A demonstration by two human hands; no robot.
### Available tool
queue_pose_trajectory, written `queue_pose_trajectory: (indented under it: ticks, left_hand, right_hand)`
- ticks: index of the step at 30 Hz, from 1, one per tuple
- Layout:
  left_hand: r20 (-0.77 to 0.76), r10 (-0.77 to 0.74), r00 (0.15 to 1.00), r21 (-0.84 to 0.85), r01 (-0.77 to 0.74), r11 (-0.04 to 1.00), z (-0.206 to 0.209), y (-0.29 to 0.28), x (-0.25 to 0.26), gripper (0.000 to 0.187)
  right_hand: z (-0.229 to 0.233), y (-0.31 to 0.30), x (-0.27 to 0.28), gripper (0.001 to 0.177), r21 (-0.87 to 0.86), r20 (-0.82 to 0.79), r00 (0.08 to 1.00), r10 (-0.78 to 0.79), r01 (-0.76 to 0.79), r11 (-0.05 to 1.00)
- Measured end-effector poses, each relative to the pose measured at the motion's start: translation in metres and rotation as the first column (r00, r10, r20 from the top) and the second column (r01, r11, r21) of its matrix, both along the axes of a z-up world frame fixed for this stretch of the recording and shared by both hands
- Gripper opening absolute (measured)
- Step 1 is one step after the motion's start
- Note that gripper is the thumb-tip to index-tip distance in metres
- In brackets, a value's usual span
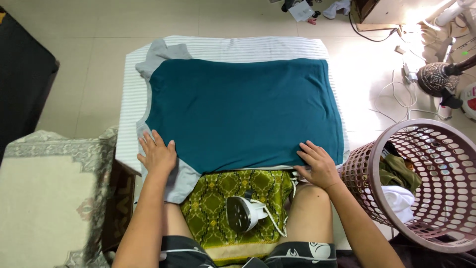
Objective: The person irons a teal and gray t-shirt on a striped cloth laid on the floor, then folds it neatly. They smooth the fabric, iron the body and sleeves, fold the shirt in half, and place the folded shirt on a nearby cushion.
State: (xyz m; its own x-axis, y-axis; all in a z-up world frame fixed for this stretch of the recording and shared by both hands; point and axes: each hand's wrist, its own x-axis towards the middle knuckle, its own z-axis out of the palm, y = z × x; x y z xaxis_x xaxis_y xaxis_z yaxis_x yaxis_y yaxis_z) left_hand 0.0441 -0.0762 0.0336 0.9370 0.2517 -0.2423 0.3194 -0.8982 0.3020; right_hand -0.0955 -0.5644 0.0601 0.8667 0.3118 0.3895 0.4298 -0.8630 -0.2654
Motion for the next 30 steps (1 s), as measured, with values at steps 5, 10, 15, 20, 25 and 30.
queue_pose_trajectory:
  ticks: [5,10,15,20,25,30]
  left_hand:
    - [0.038,0.164,0.986,-0.098,-0.159,0.982,0.001,0.028,-0.019,0.105]
    - [-0.056,0.225,0.973,-0.202,-0.231,0.952,0.022,0.052,-0.059,0.097]
    - [-0.374,0.178,0.91,-0.107,-0.233,0.967,0.046,0.056,-0.083,0.062]
    - [-0.057,0.068,0.996,-0.331,-0.083,0.94,0.02,0.074,-0.099,0.056]
    - [-0.071,-0.087,0.994,-0.353,0.056,0.934,0.027,0.078,-0.099,0.065]
    - [0.102,0.138,0.985,-0.731,-0.02,0.682,0.057,0.068,-0.077,0.063]
  right_hand:
    - [-0.003,-0.004,-0.011,0.029,0.014,0.027,0.999,-0.042,0.042,0.999]
    - [0.002,-0.008,-0.02,0.025,-0.013,-0.009,0.997,-0.076,0.076,0.997]
    - [0.004,-0.004,-0.019,0.025,-0.082,0.031,0.992,-0.122,0.124,0.989]
    - [-0.006,-0.013,-0.015,0.02,-0.152,0.017,0.978,-0.207,0.208,0.966]
    - [-0.01,-0.028,-0.012,0.023,-0.25,-0.018,0.962,-0.271,0.258,0.933]
    - [-0.008,-0.05,-0.002,0.017,-0.22,0.007,0.963,-0.271,0.265,0.939]
